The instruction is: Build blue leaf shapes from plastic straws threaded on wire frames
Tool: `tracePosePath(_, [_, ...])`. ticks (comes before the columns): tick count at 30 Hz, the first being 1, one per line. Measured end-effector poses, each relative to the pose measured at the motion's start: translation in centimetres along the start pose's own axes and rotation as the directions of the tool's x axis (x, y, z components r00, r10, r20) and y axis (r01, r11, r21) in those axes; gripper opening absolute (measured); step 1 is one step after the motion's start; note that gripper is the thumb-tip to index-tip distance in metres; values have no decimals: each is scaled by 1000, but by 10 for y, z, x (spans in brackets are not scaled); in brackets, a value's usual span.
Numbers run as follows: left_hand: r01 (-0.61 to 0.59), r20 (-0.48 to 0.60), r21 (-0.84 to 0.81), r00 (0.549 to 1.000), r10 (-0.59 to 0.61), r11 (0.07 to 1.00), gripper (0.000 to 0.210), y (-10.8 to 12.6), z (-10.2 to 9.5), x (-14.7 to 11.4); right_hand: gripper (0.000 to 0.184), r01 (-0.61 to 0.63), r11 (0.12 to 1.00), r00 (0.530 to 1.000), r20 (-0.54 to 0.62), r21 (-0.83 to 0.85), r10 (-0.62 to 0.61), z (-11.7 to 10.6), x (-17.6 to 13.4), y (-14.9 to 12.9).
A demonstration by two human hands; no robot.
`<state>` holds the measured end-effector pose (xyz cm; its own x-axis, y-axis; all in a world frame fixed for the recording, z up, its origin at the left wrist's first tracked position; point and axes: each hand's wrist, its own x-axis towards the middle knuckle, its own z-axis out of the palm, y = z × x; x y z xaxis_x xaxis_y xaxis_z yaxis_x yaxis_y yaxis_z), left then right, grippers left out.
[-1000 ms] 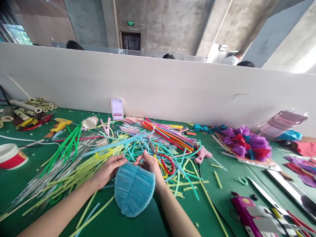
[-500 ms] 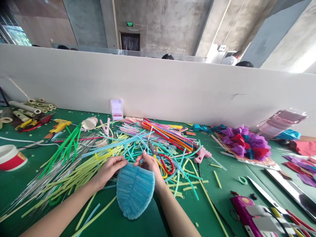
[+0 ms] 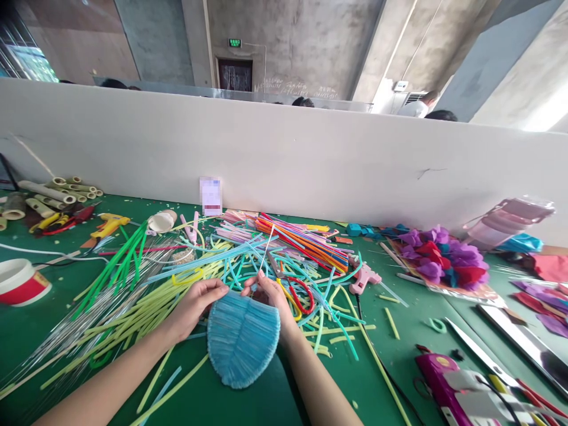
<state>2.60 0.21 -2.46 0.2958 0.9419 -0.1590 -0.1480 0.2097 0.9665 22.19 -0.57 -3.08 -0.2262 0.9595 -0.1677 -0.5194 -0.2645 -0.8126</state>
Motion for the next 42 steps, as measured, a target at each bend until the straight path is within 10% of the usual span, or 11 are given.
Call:
tracePosePath(16, [-215,-411,-118,899,150,970,30,-2,-13,10,40,115,946,973,-159,-303,-170,3,0,-1])
tracePosePath(27, [-270,-476,5,846,239,963,29,1,-10,8,44,238,740,916,-109,-629,-387,5,-2,4])
tracePosePath(42, [-248,-436,93,860,263,964,25,-2,-11,8,40,244,687,891,-122,-684,-437,4,-3,3])
